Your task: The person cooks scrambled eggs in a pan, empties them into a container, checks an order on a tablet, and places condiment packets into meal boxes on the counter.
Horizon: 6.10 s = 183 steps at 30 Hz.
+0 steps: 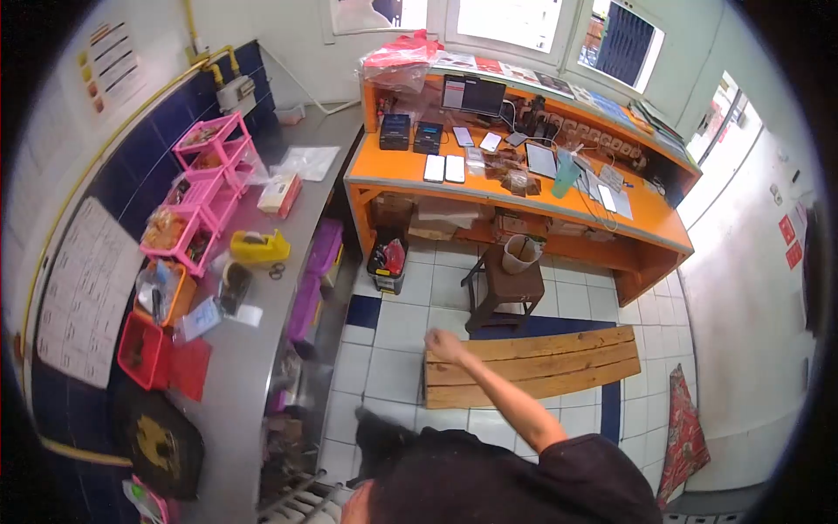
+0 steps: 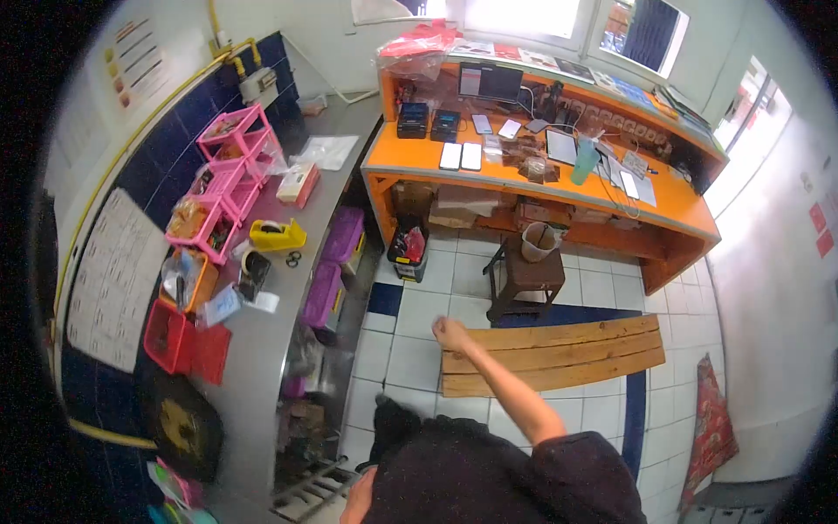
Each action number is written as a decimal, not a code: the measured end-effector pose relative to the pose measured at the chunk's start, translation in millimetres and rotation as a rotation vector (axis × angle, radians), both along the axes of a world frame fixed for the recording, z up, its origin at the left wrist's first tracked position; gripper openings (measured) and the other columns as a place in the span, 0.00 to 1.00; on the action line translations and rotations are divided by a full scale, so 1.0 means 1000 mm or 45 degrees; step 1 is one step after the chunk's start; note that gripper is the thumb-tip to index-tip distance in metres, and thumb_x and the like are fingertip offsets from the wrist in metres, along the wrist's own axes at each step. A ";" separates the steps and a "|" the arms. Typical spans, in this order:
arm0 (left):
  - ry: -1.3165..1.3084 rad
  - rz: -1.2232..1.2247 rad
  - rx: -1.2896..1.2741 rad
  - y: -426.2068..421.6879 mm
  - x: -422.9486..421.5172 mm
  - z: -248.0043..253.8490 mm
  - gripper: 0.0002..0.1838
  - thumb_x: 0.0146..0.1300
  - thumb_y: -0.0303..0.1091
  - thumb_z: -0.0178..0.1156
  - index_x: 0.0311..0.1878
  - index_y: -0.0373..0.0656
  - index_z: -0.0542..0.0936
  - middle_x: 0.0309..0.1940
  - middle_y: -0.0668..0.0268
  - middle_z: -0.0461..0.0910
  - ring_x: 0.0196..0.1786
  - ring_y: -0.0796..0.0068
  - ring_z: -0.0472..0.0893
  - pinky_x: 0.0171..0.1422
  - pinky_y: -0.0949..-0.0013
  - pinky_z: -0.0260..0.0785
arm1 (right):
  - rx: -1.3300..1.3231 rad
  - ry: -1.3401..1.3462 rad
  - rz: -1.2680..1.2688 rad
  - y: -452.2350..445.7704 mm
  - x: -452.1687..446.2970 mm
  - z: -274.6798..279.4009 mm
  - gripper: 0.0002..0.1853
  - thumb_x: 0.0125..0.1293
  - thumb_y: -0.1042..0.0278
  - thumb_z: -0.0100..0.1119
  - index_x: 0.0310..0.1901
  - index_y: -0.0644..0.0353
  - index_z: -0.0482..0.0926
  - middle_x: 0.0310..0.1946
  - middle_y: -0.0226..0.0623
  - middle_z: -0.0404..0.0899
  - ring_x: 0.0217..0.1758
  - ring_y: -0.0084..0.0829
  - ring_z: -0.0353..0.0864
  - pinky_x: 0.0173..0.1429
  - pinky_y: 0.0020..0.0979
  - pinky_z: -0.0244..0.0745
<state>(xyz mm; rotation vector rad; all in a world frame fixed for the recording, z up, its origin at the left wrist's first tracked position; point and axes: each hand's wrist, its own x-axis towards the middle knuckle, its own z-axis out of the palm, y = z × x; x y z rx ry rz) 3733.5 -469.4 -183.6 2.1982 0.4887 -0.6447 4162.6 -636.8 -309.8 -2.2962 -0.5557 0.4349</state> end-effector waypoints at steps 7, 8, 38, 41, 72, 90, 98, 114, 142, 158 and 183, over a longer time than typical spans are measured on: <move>0.064 -0.110 0.058 0.131 0.123 0.000 0.32 0.64 0.29 0.50 0.73 0.48 0.59 0.66 0.52 0.69 0.67 0.50 0.69 0.66 0.55 0.64 | -0.155 -0.297 0.168 0.096 0.188 0.063 0.11 0.65 0.61 0.51 0.39 0.59 0.78 0.32 0.51 0.82 0.39 0.55 0.81 0.44 0.49 0.75; 0.092 -0.122 0.087 0.151 0.155 0.007 0.31 0.64 0.29 0.49 0.72 0.46 0.61 0.65 0.51 0.69 0.67 0.49 0.69 0.66 0.55 0.64 | -0.156 -0.323 0.144 0.097 0.216 0.066 0.11 0.65 0.61 0.51 0.39 0.59 0.78 0.32 0.51 0.82 0.39 0.55 0.81 0.44 0.49 0.75; 0.192 -0.479 0.196 0.204 0.713 -0.014 0.35 0.61 0.20 0.44 0.72 0.52 0.56 0.57 0.42 0.74 0.51 0.40 0.79 0.53 0.50 0.71 | -0.756 -0.608 0.016 -0.014 0.834 0.216 0.29 0.64 0.58 0.57 0.67 0.42 0.63 0.37 0.50 0.83 0.40 0.54 0.82 0.44 0.51 0.77; 0.113 -0.476 0.156 0.210 0.721 -0.029 0.35 0.61 0.18 0.43 0.73 0.52 0.56 0.57 0.41 0.74 0.52 0.40 0.79 0.53 0.49 0.71 | -0.735 -0.632 0.068 -0.022 0.840 0.210 0.27 0.67 0.57 0.55 0.67 0.39 0.63 0.38 0.51 0.83 0.41 0.54 0.82 0.46 0.50 0.77; -0.066 -0.175 -0.127 0.200 0.758 -0.061 0.37 0.58 0.18 0.50 0.71 0.57 0.60 0.62 0.52 0.72 0.58 0.44 0.75 0.58 0.52 0.70 | -0.797 -0.367 0.137 0.006 0.792 0.235 0.29 0.65 0.62 0.59 0.68 0.44 0.64 0.49 0.49 0.80 0.45 0.50 0.82 0.52 0.48 0.76; -0.161 -0.299 0.032 0.191 0.752 -0.043 0.37 0.55 0.18 0.52 0.70 0.53 0.62 0.60 0.50 0.73 0.54 0.40 0.76 0.54 0.49 0.71 | -1.052 -1.030 0.267 0.035 0.836 0.136 0.49 0.57 0.61 0.64 0.76 0.39 0.44 0.23 0.38 0.82 0.23 0.35 0.82 0.24 0.35 0.70; -0.228 -0.289 0.067 0.192 0.736 -0.042 0.34 0.58 0.21 0.51 0.69 0.55 0.62 0.56 0.51 0.76 0.51 0.41 0.78 0.51 0.47 0.71 | -1.148 -0.989 0.138 0.051 0.814 0.160 0.45 0.60 0.61 0.59 0.76 0.46 0.47 0.25 0.38 0.83 0.26 0.35 0.81 0.37 0.37 0.74; -0.320 -0.253 0.009 0.185 0.708 -0.035 0.37 0.56 0.25 0.58 0.71 0.51 0.60 0.56 0.47 0.76 0.56 0.44 0.77 0.56 0.52 0.72 | -1.181 -0.967 0.091 0.060 0.799 0.183 0.43 0.60 0.57 0.59 0.75 0.53 0.52 0.53 0.55 0.78 0.57 0.48 0.78 0.63 0.46 0.67; -0.220 0.040 -0.009 0.164 0.607 -0.027 0.37 0.55 0.20 0.53 0.69 0.58 0.62 0.57 0.55 0.76 0.55 0.46 0.77 0.53 0.52 0.73 | -0.294 0.999 0.701 0.113 0.483 -0.082 0.28 0.72 0.45 0.47 0.59 0.63 0.75 0.61 0.43 0.73 0.66 0.35 0.68 0.71 0.37 0.60; -0.150 1.050 -0.160 0.087 0.389 -0.010 0.39 0.58 0.31 0.60 0.71 0.67 0.56 0.54 0.52 0.77 0.49 0.44 0.80 0.50 0.50 0.74 | -1.097 -0.360 2.059 0.163 0.449 -0.223 0.13 0.70 0.59 0.47 0.41 0.57 0.79 0.34 0.43 0.81 0.42 0.33 0.82 0.43 0.39 0.77; -0.119 1.706 -0.108 0.069 0.178 -0.037 0.40 0.58 0.38 0.60 0.74 0.66 0.56 0.55 0.55 0.78 0.54 0.51 0.79 0.54 0.55 0.73 | 0.116 -0.724 1.804 0.529 0.050 0.028 0.30 0.54 0.64 0.58 0.62 0.52 0.73 0.63 0.44 0.69 0.67 0.49 0.62 0.68 0.55 0.54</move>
